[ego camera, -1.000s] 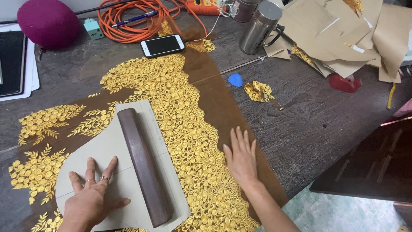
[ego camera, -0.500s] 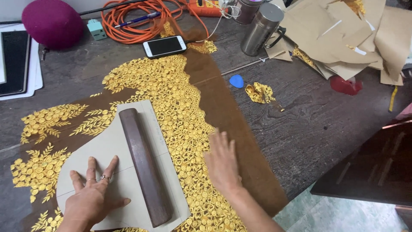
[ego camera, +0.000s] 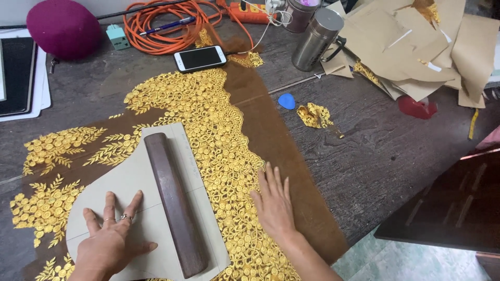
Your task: The person places a paper pattern on a piece of brown fabric with a gold floral design. They use a blue chalk-like tool to trace the outline of the pattern onto the fabric, following the curved and straight edges of the template.
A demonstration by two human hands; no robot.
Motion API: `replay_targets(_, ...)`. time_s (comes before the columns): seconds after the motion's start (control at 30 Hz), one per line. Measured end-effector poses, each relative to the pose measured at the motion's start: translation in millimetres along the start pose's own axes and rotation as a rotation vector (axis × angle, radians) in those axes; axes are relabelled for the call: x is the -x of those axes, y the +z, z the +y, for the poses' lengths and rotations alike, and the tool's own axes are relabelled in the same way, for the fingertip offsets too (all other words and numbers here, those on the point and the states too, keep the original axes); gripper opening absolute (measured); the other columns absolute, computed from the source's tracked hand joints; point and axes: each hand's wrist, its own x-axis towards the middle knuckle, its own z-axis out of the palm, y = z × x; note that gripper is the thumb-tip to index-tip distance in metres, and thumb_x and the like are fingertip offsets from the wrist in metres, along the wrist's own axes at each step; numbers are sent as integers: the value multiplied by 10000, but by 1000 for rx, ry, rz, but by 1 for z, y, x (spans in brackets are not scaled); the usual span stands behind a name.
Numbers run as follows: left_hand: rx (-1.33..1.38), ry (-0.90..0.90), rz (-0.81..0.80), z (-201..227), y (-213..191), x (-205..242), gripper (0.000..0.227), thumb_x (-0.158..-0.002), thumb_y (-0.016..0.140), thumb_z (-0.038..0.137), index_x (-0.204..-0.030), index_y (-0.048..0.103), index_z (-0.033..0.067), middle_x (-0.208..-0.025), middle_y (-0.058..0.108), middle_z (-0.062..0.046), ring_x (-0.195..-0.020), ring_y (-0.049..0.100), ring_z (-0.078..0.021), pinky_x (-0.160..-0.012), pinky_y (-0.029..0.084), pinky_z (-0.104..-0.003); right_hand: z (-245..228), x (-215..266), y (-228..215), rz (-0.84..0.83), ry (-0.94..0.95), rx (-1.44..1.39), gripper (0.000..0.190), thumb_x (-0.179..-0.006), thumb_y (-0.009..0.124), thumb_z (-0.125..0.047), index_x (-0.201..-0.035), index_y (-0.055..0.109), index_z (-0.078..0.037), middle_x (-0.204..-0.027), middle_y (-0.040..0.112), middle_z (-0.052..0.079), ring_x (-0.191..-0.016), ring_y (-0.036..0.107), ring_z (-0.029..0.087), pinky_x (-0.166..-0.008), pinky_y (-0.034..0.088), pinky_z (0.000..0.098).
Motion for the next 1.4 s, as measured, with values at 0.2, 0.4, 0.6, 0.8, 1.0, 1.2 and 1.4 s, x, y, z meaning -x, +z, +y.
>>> replay_targets(0.2, 27, 10, -6, 0, 0, -3, 1162, -808, 784, 558, -1439, -191, 594, -1617, -357, 38, -1485, -258, -392, -1139, 321, -529, 44, -51, -25, 327, -106, -46, 480, -1010, 321, -278, -1446, 345, -79, -1552, 269, 85, -1437, 176, 229, -1177, 63, 461)
replay_targets(0.4, 10, 10, -9, 0, 3, -6, 1193, -809, 797, 572, -1438, -217, 585, -1611, -378, 12, -1483, -248, -409, -1139, 320, -523, 128, -178, -54, 659, -174, -164, 291, -924, 548, -194, -1155, 635, -39, -1037, 635, 158, -866, 624, 288, -817, 477, 406)
replay_targets(0.6, 84, 25, 6, 1, -2, 1, 1195, -802, 853, 486, -1462, -140, 570, -1618, -340, 25, -1490, -247, -403, -1164, 267, -516, 175, -284, -60, 517, -109, -71, 386, -840, 710, -235, -1184, 622, -84, -1066, 543, 171, -939, 611, 331, -928, 442, 380)
replay_targets(0.8, 24, 13, -40, 8, -14, 15, 1172, -836, 810, 507, -1465, -178, 547, -1609, -367, 9, -1495, -243, -418, -1090, 382, -544, 166, -307, -65, 310, 133, 23, 596, -704, 791, -410, -1202, 637, -120, -1081, 575, 216, -1053, 570, 351, -999, 409, 382)
replay_targets(1.0, 15, -7, -125, 10, -24, 20, 1164, -877, 758, 528, -1444, -258, 551, -1573, -444, 35, -1493, -281, -381, -972, 482, -541, 145, -301, -76, 233, 343, -187, 600, -679, 873, -256, -1182, 637, -31, -1067, 686, 124, -728, 687, 279, -518, 589, 411)
replay_targets(1.2, 55, 38, -94, 8, -19, 18, 1173, -854, 775, 535, -1464, -226, 519, -1578, -404, 30, -1476, -271, -428, -932, 423, -695, 148, -305, -75, 339, 365, -178, 585, -588, 913, -354, -1043, 670, -78, -1016, 683, 124, -915, 634, 286, -772, 469, 406)
replay_targets(1.4, -11, 61, -102, 7, -26, 32, 1147, -870, 709, 539, -1480, -258, 446, -1563, -417, -16, -1461, -246, -454, -973, 460, -611, 80, -259, -87, 360, 286, -770, 348, -734, 805, -144, -1028, 624, -98, -709, 623, 31, -491, 501, 80, -405, 370, 229)
